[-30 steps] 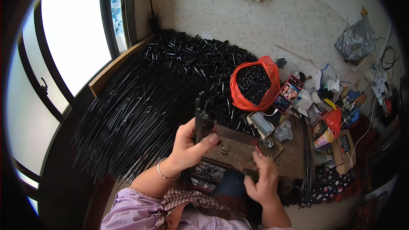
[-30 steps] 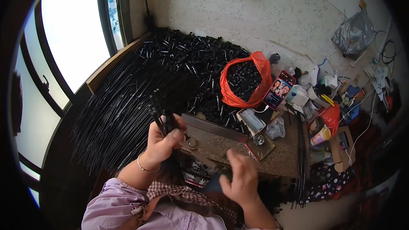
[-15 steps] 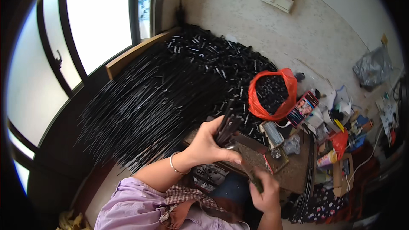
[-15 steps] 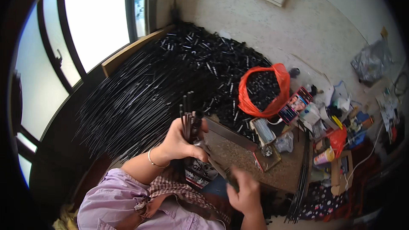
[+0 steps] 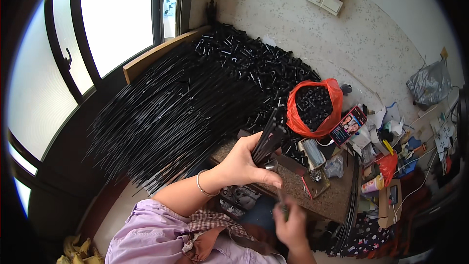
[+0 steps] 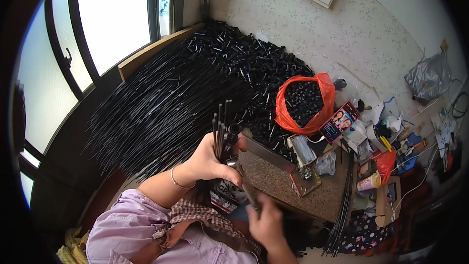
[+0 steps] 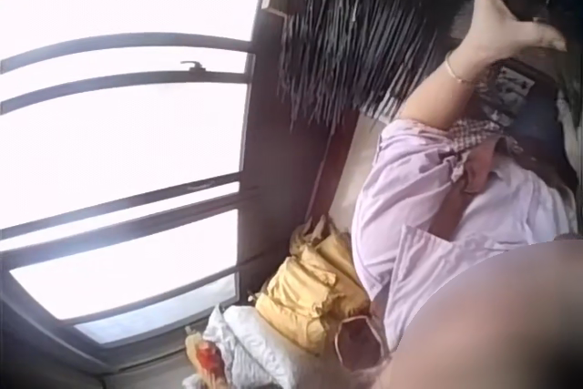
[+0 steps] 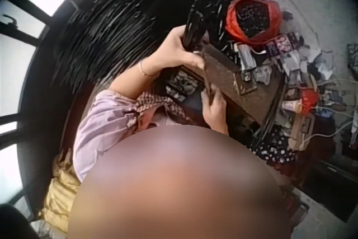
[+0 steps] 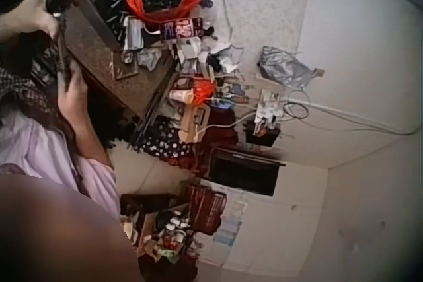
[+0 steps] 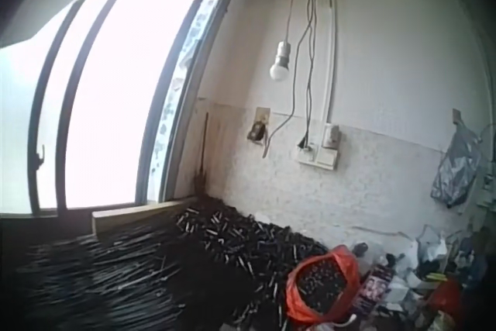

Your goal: Assembling bundles of thin black rods by threading them through connectors and securing them with pliers.

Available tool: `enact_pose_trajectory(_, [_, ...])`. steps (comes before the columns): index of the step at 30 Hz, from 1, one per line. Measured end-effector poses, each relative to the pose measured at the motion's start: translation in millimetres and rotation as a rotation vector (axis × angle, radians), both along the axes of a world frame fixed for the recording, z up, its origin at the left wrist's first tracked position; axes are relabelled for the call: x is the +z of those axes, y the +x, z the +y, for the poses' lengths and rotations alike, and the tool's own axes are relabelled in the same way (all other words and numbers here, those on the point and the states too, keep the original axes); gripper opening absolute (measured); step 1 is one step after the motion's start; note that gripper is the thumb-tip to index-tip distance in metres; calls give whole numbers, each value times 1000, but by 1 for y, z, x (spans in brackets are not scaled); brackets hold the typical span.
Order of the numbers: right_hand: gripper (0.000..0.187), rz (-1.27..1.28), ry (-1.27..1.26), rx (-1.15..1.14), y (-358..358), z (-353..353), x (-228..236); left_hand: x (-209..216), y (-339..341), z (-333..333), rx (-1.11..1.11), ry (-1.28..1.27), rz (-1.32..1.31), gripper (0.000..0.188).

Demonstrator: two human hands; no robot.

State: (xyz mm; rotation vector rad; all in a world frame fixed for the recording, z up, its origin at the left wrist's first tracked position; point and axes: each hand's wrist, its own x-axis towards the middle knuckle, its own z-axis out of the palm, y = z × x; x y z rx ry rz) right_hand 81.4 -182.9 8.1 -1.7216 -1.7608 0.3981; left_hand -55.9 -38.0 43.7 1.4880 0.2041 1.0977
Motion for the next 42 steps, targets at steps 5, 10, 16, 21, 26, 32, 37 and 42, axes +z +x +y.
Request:
enact_pose_trajectory(5, [33,839,-389,296,-11,-3,-2,-4,3,-3,-15,-21,57,42])
enact_pose_trajectory(10, [46,1251,-582,412,7,1,7,-1,0,-6,-10,-88,134,33])
enact_pose_trajectory(16, [23,1150,-450,254,-5,2,-28,-12,24,0,-43,-198,106,32])
enact_pose_trajectory(21, [9,1175,-311,71,7,23,-65,-42,75,10,71,-192,197,34])
enact_pose_trajectory(26, [5,735,-91,-196,102,50,-85,-52,121,28,89,-183,225,40])
enact_pose_trajectory(32, [19,-3,94,-733,248,83,-94,-67,156,38,-18,-23,210,48])
enact_pose_trajectory(37, [28,-285,78,-550,270,110,-91,-69,173,50,-70,-29,238,48])
enact_pose_trajectory(42, [18,-612,158,-430,266,121,-90,-59,182,59,-96,-89,241,45])
